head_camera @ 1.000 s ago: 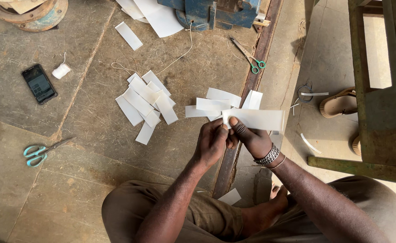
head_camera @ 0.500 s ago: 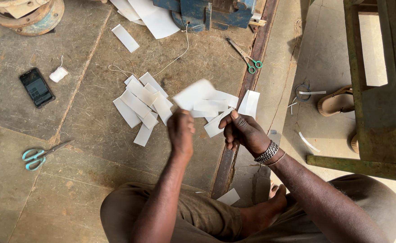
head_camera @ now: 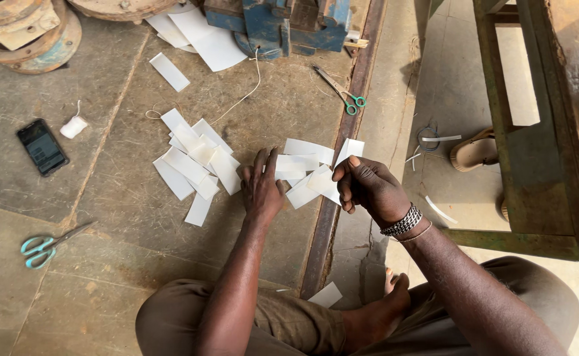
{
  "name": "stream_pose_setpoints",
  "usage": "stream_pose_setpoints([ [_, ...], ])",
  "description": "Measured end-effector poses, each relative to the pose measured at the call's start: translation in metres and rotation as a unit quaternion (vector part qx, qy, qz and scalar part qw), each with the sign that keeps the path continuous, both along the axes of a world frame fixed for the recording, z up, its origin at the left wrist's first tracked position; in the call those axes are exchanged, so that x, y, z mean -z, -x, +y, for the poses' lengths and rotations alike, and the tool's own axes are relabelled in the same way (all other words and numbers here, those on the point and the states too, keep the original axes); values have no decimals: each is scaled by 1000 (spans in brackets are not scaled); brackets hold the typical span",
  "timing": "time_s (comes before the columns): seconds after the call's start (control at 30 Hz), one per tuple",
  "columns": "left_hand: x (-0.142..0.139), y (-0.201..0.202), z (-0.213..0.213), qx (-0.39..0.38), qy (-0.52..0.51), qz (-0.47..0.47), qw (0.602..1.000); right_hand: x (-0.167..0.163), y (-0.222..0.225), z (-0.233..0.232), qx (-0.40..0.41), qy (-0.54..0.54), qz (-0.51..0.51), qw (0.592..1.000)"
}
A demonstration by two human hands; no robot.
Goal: The person sits on the floor and folds white plastic or paper strips by hand, pressing creases into each strip one at a time and placing finished strips on a pile on the floor. The strips appear to be part of a strung garland, with string and scissors lying nearby.
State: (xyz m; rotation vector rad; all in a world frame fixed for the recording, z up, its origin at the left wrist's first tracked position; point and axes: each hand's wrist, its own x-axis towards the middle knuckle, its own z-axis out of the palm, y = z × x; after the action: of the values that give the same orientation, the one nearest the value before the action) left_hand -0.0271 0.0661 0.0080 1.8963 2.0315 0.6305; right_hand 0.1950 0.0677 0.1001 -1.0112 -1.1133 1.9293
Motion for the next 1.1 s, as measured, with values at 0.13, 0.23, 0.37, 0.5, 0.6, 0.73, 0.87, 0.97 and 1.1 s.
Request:
stream_pose_setpoints([
  [0.13,4,-1,-2,-14,19,16,1000,2,-6,-2,-1,-7,-19,1000],
  [0.23,6,3,-4,-27,36,-2,999,2,-8,-1,4,-9,-11,1000],
  [0.37,3,5,-4,-42,-8,-39,998,2,-16,2,14,-17,-3,1000],
  [0.5,-3,8,4,-117,9,-153,981,2,-26,4,32,-26,5,999],
  [0.6,-8,21,6,-175,-48,-202,962,4,-32,6,48,-29,8,998],
  [0.73,-15,42,4,-331,-59,-305,891,8,-35,8,47,-39,9,998],
  [0.87,-17,42,0,-402,-55,-124,906,10,-36,8,43,-41,13,998],
  [0.97,-12,24,-2,-269,-63,-45,960,11,-37,7,48,-41,6,998],
  [1.1,-1,5,-3,-84,123,15,989,12,-40,7,45,-47,-2,998],
])
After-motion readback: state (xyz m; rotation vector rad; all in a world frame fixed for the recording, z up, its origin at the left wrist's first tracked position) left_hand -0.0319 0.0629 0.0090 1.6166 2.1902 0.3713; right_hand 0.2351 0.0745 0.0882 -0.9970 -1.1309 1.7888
